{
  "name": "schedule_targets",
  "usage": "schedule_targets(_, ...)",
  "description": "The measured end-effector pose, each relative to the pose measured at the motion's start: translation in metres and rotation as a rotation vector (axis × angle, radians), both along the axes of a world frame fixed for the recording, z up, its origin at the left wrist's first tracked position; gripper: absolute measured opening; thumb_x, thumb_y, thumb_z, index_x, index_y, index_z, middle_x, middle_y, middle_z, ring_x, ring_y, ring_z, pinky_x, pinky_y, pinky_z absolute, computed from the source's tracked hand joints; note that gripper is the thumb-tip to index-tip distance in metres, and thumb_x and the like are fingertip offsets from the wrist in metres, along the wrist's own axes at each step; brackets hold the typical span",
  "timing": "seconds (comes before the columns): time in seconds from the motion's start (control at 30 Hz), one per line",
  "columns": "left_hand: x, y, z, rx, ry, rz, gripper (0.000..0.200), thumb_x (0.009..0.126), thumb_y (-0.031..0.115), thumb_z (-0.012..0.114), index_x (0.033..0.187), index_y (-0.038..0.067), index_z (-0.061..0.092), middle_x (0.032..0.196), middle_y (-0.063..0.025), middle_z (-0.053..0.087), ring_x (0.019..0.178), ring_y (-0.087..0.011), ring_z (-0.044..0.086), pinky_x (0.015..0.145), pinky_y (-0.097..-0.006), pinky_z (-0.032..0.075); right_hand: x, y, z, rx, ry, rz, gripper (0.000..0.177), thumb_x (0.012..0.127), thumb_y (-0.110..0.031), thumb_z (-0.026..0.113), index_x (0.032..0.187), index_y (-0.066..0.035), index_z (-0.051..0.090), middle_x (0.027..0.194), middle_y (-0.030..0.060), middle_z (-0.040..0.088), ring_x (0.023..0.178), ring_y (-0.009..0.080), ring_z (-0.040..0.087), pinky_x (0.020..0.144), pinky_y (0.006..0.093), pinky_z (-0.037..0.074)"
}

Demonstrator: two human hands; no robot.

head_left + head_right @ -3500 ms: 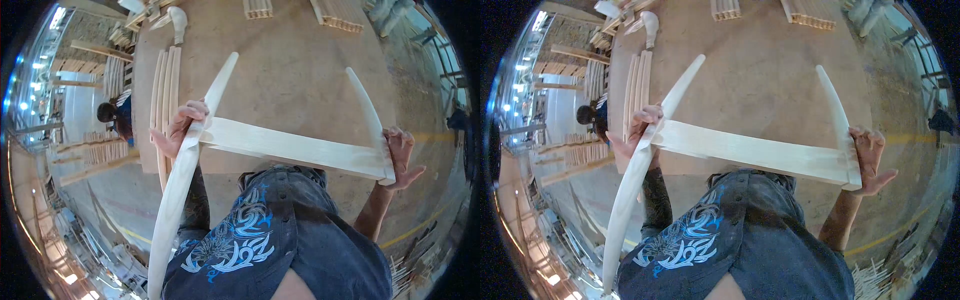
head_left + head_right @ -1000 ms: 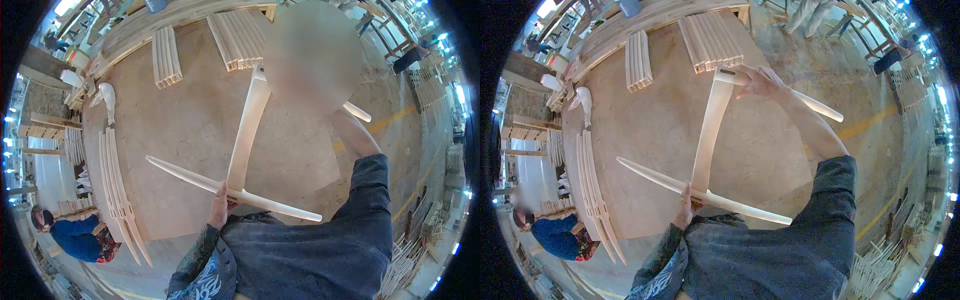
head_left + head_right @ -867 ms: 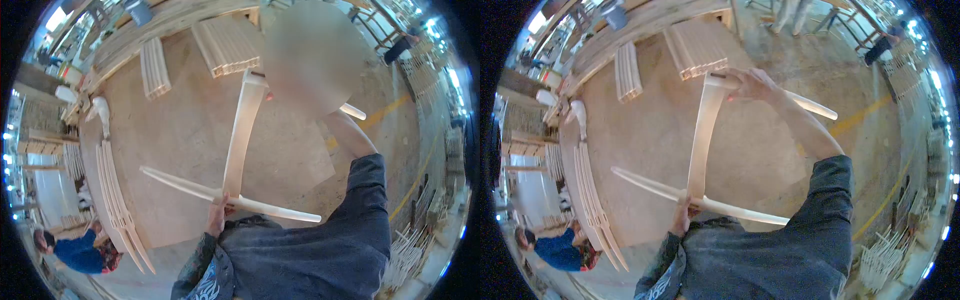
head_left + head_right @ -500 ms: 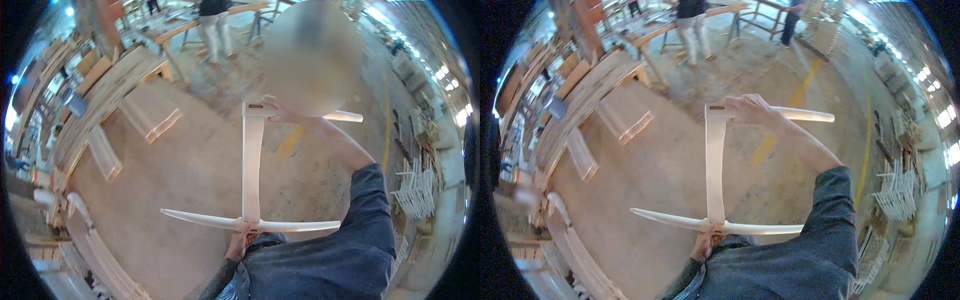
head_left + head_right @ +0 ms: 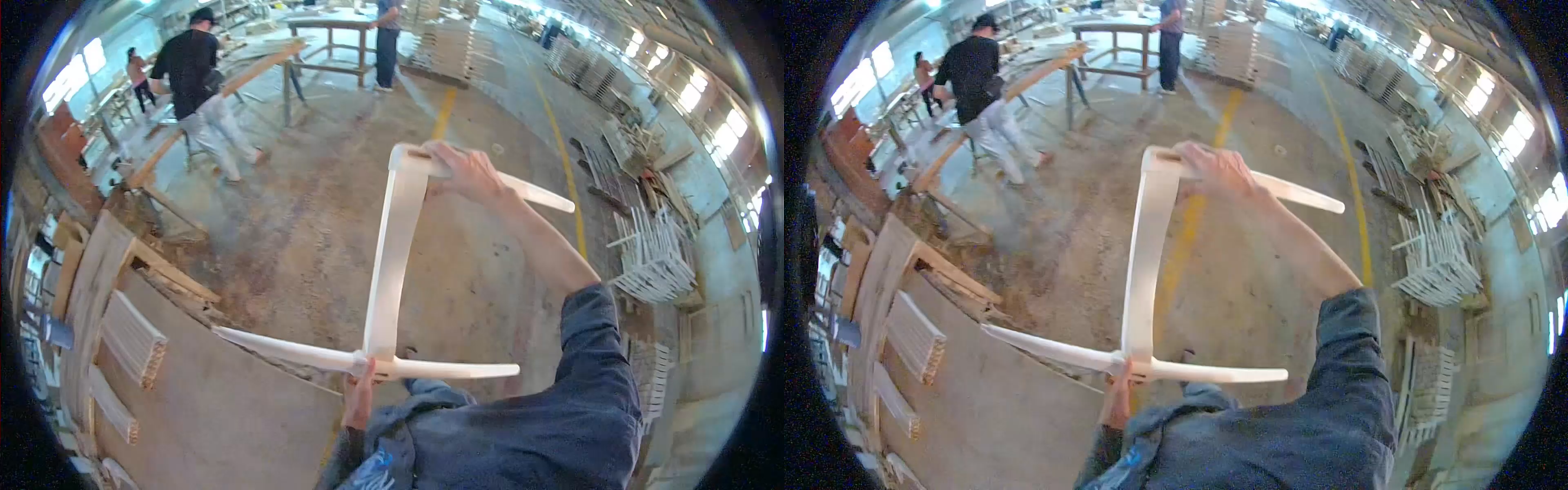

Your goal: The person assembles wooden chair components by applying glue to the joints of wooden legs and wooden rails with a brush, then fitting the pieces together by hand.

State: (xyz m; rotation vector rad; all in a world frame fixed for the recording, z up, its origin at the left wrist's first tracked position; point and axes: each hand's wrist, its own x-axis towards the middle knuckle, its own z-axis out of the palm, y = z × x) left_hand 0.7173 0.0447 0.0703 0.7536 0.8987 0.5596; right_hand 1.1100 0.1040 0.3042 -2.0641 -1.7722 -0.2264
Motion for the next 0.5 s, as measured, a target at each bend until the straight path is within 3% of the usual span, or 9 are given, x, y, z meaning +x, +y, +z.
schedule_targets(0.07,0.029,0.01,0.026,0.054,0.021,-0.13,0.039,0.095,0.029,0.065,0.121,0.002,0.055,0.109,-0.0076,0.063,0.096,-0.0163,0.063,0.082,-0.0325,0.054,0.028,-0.015,0.006,-0.003,-0.053,-0.09,0.082,0.06,-0.051,0.084,0.126,-0.016,0.053,0.112,0.0088,0.068,0.098,0.0319,0.066,0.081,0.0416,0.052)
schedule_targets(0.13,0.06,0.006,0.015,0.059,0.01,-0.096,0.039,0.095,0.029,0.065,0.121,0.001,0.055,0.109,-0.0079,0.063,0.097,-0.0162,0.062,0.083,-0.0325,0.053,0.056,-0.026,0.002,0.072,-0.141,-0.122,0.082,0.059,-0.056,0.083,0.122,-0.015,0.051,0.103,0.0082,0.069,0.09,0.0336,0.067,0.075,0.0439,0.054)
schedule_targets(0.27,0.126,0.01,0.007,0.086,0.061,-0.089,0.038,0.096,0.028,0.064,0.119,-0.001,0.056,0.109,-0.0087,0.063,0.096,-0.0151,0.061,0.083,-0.0313,0.052,0.132,-0.025,-0.016,0.052,-0.135,-0.108,0.081,0.058,-0.057,0.083,0.12,-0.015,0.051,0.1,0.0079,0.07,0.087,0.0346,0.068,0.073,0.0449,0.054)
schedule_targets(0.4,0.17,0.06,0.024,0.107,0.033,-0.106,0.038,0.096,0.029,0.062,0.118,-0.002,0.058,0.109,-0.0091,0.063,0.098,-0.0137,0.06,0.082,-0.03,0.052,0.177,0.03,-0.021,0.011,-0.182,-0.179,0.078,0.06,-0.06,0.081,0.117,-0.015,0.052,0.097,0.0086,0.071,0.087,0.0333,0.069,0.074,0.0434,0.055)
schedule_targets(0.5,0.19,0.11,-0.004,0.183,0.01,-0.083,0.037,0.096,0.028,0.062,0.119,-0.001,0.058,0.107,-0.0073,0.064,0.101,-0.0149,0.059,0.09,-0.0326,0.048,0.198,0.089,-0.02,0.007,-0.154,-0.137,0.08,0.063,-0.06,0.08,0.123,-0.017,0.049,0.101,0.0144,0.07,0.087,0.0339,0.069,0.077,0.0447,0.054)
